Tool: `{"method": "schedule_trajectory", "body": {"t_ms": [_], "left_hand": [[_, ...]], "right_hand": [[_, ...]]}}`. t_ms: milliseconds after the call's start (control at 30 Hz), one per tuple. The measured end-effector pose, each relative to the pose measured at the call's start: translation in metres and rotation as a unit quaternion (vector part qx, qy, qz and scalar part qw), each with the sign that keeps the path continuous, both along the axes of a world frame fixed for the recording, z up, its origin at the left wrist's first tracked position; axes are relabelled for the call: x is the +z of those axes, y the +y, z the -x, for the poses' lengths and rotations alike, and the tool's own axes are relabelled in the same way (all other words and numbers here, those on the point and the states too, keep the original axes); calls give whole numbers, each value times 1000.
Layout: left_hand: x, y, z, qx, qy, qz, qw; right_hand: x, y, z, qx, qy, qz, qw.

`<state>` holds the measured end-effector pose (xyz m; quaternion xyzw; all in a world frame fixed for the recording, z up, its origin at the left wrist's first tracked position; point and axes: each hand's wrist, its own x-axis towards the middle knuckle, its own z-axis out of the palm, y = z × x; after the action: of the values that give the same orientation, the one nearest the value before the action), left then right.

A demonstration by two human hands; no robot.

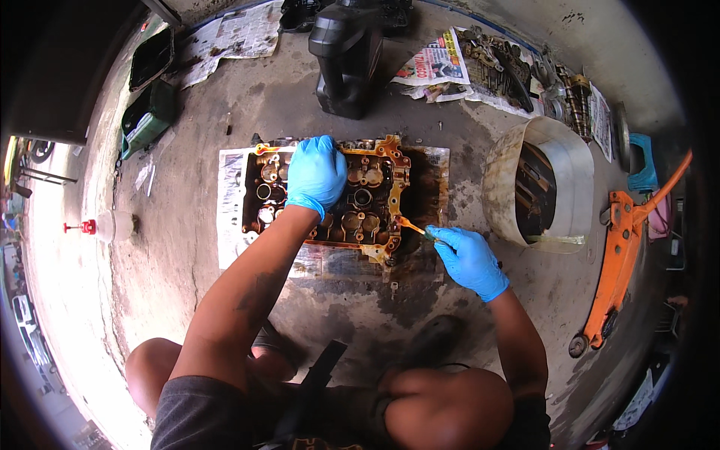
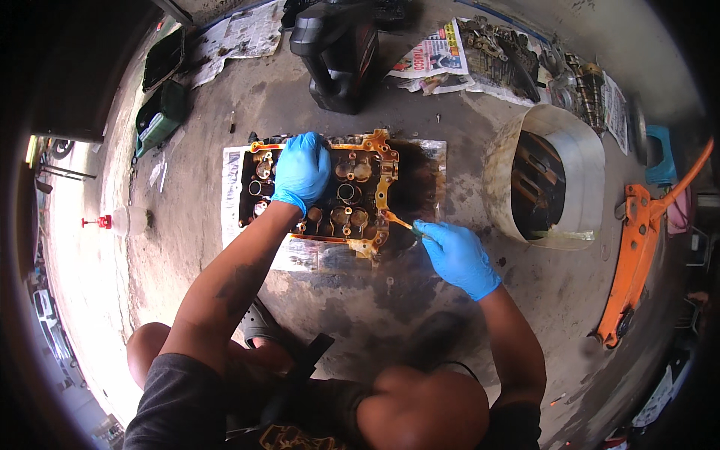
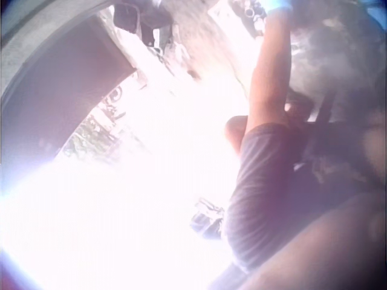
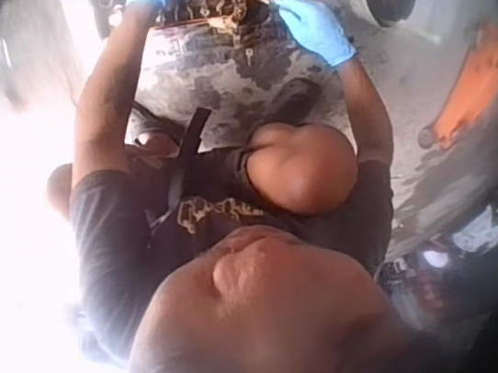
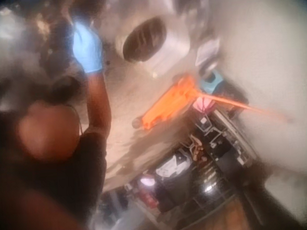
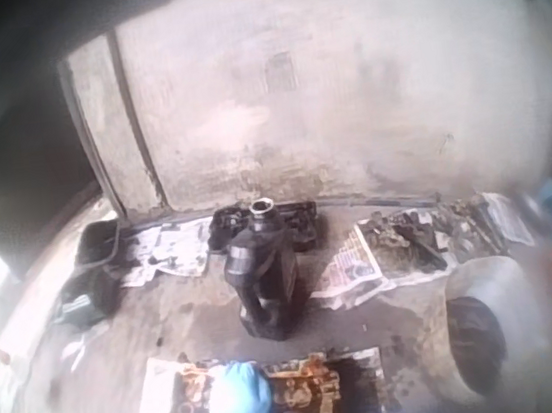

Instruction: The person cleans a disassembled engine valve cover using a toothbrush and a liquid from a white basin. They scrub various internal surfaces and bolt holes, repeatedly dipping the brush into the basin and wiping residue onto newspaper.

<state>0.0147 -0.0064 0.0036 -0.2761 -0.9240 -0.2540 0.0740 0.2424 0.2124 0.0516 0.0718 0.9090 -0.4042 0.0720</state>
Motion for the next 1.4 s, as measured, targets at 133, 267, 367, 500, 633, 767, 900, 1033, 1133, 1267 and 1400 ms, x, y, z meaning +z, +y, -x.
{"method": "schedule_trajectory", "body": {"t_ms": [133, 267, 367, 500, 633, 767, 900, 1033, 1133, 1267, 1400], "left_hand": [[2, 1, 0, 8, -20, 8, 1000], [4, 1, 0, 10, -10, 19, 1000], [3, 1, -1, 5, -7, 27, 1000], [4, 0, 1, -6, -10, 26, 1000], [3, 0, 1, 0, -10, 23, 1000], [0, -1, 0, -10, -12, 20, 1000], [-1, -1, 5, -27, 0, 15, 1000], [-2, -1, 5, -33, -2, 16, 999], [0, -1, 4, -34, 7, 10, 999], [1, 0, 3, -34, 1, 15, 999], [1, -2, 3, -39, -11, 22, 999]], "right_hand": [[-14, 2, 23, -37, 100, 16, 994], [-16, 8, 21, 106, -39, -36, 993], [-18, 9, 20, 65, 46, -108, 991], [-22, 8, 19, 69, 67, -39, 995], [-28, 7, 10, 5, -7, -42, 999], [-27, 11, 12, 37, 6, 37, 999], [0, 6, 15, 46, -75, 55, 995], [20, -41, -6, 62, -67, -66, 994], [7, -57, -22, 46, -52, -98, 993], [-15, -31, -48, -97, 23, -28, 995], [-35, -31, -68, -21, 32, 23, 999]]}}
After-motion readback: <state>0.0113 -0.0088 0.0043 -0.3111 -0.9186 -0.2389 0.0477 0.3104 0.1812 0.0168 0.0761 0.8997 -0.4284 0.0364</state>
